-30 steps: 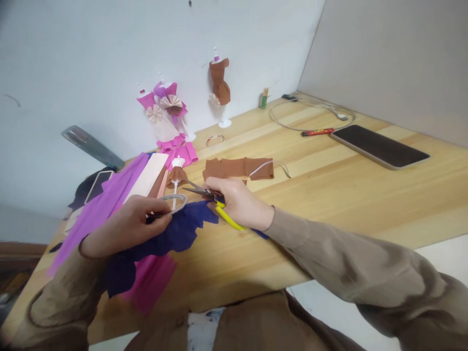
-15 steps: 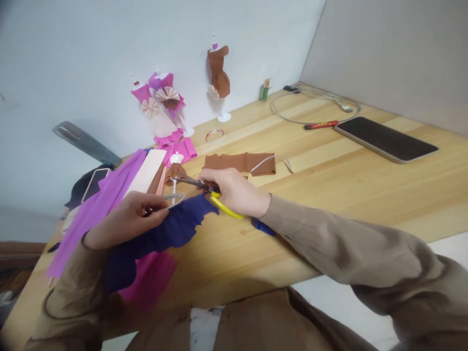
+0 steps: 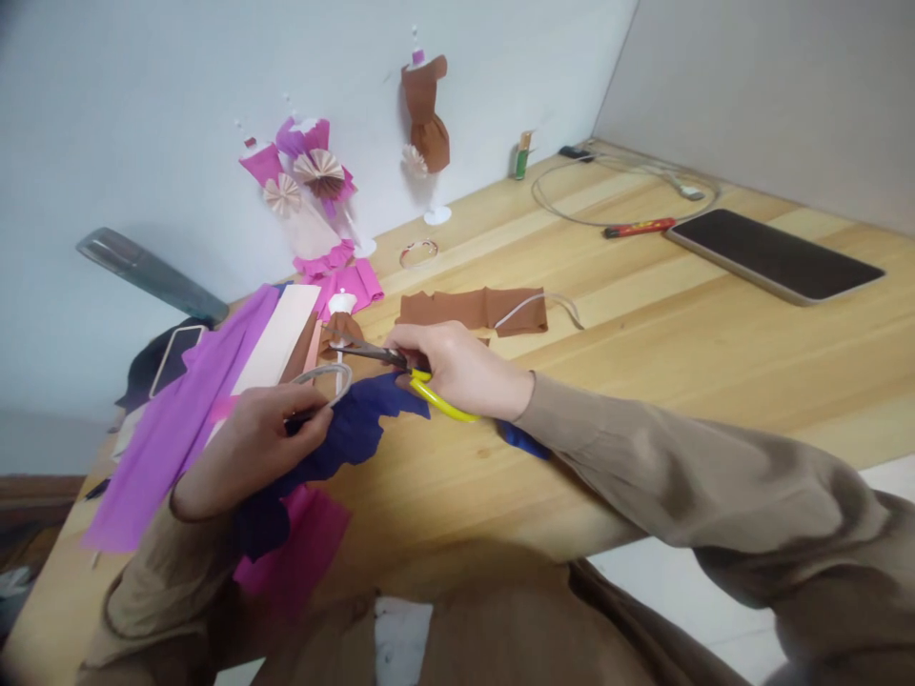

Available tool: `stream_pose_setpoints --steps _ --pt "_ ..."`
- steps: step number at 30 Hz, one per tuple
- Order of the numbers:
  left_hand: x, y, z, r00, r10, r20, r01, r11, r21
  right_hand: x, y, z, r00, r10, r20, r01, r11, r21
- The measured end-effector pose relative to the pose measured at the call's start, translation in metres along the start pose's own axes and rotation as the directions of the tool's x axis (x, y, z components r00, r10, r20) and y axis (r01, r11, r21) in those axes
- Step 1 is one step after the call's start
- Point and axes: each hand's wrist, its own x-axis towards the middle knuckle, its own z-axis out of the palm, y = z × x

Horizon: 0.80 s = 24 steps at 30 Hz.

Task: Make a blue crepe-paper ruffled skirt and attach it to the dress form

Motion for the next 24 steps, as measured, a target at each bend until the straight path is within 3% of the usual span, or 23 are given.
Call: stream_pose_setpoints --steps 4,7,10,14,16,19,22,24 --pt "0.000 -0.002 0.003 0.999 0.011 -0.046 -0.011 1.000 0.000 0.001 -0.001 -0.002 0.999 0.029 -0.018 -0.029 1.000 0.004" --pt "0.003 -0.005 0.013 0.977 0.075 -0.202 -0.067 0.997 0.047 -0.004 -0.008 -0.001 0.996 0.086 -0.020 -0.086 0.996 -0.005" --pt "0.010 -0.012 0.032 0.878 0.153 -0.453 -0.136 0.988 0.071 -0.015 -0.019 0.004 0.993 0.116 -0.018 -0.116 0.993 0.003" --pt "0.019 -0.025 0.056 0.680 0.170 -0.713 -0.222 0.975 0.021 -0.030 -0.037 0.017 0.991 0.117 0.065 -0.122 0.989 0.079" --pt "0.021 -0.032 0.061 0.636 0.132 -0.760 -0.280 0.957 -0.069 -0.036 -0.046 0.021 0.988 0.092 0.123 -0.104 0.990 0.098" --pt "0.020 -0.039 0.062 0.618 0.046 -0.785 -0.344 0.913 -0.217 -0.042 -0.054 0.017 0.973 0.087 0.215 -0.121 0.981 0.153" --pt "0.018 -0.042 0.059 0.612 0.055 -0.789 -0.436 0.856 -0.278 -0.041 -0.049 -0.003 0.962 0.102 0.254 -0.180 0.935 0.304" --pt "0.017 -0.043 0.056 0.599 0.098 -0.794 -0.502 0.819 -0.277 -0.037 -0.038 -0.024 0.974 0.104 0.202 -0.167 0.931 0.324"
